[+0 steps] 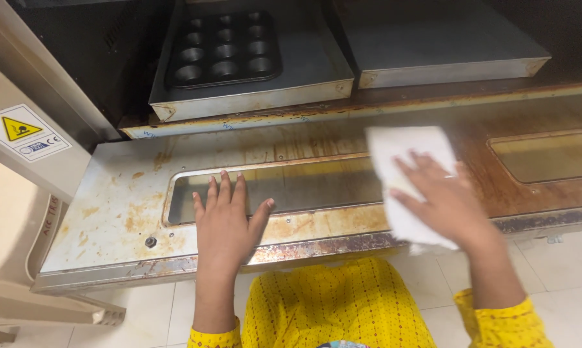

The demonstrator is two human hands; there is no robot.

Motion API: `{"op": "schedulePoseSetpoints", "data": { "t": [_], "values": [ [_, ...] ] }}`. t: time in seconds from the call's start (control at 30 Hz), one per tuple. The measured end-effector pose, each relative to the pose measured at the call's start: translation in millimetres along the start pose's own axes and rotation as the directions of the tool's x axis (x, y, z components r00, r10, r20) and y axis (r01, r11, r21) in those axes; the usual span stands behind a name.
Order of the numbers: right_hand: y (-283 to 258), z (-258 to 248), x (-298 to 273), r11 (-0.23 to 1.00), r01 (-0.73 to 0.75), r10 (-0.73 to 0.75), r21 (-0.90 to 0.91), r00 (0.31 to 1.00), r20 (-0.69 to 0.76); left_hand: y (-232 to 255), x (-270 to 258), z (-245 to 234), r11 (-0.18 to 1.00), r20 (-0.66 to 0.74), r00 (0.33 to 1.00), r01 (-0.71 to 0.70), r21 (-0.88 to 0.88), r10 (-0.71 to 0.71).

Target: The person wipes the metal surface of a commercial oven with a white cloth. They repeatedly rub the surface around a rectangular glass window and along the edges, using both hands to hold and move the cloth.

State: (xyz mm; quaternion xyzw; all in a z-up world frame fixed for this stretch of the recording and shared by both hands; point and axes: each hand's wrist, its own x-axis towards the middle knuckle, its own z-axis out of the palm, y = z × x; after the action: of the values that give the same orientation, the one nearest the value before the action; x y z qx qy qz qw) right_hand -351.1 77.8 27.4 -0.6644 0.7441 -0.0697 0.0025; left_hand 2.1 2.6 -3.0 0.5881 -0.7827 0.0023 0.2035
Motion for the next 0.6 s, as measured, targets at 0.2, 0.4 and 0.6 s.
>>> {"op": "schedulePoseSetpoints", "data": {
  "t": [0.2, 0.4, 0.6],
  "values": [
    [65, 10, -7, 0.971, -0.232, 0.239, 0.062, 0.958, -0.158, -1, 0, 0, 1.0, -0.02, 1.0, -0.008, 0.006, 0.008],
    [43, 32, 9, 0.973, -0.225, 0.217, -0.046, 0.967, -0.135, -1, 0, 0, 1.0, -0.009, 1.0, 0.0, 0.0, 0.0],
    [-71, 32, 8, 0.996, 0.086, -0.087, -0.018, 0.995, -0.056, 3, -1, -5, 0.998, -0.031, 0.999, 0.005, -0.068, -0.007]
  ]
}}
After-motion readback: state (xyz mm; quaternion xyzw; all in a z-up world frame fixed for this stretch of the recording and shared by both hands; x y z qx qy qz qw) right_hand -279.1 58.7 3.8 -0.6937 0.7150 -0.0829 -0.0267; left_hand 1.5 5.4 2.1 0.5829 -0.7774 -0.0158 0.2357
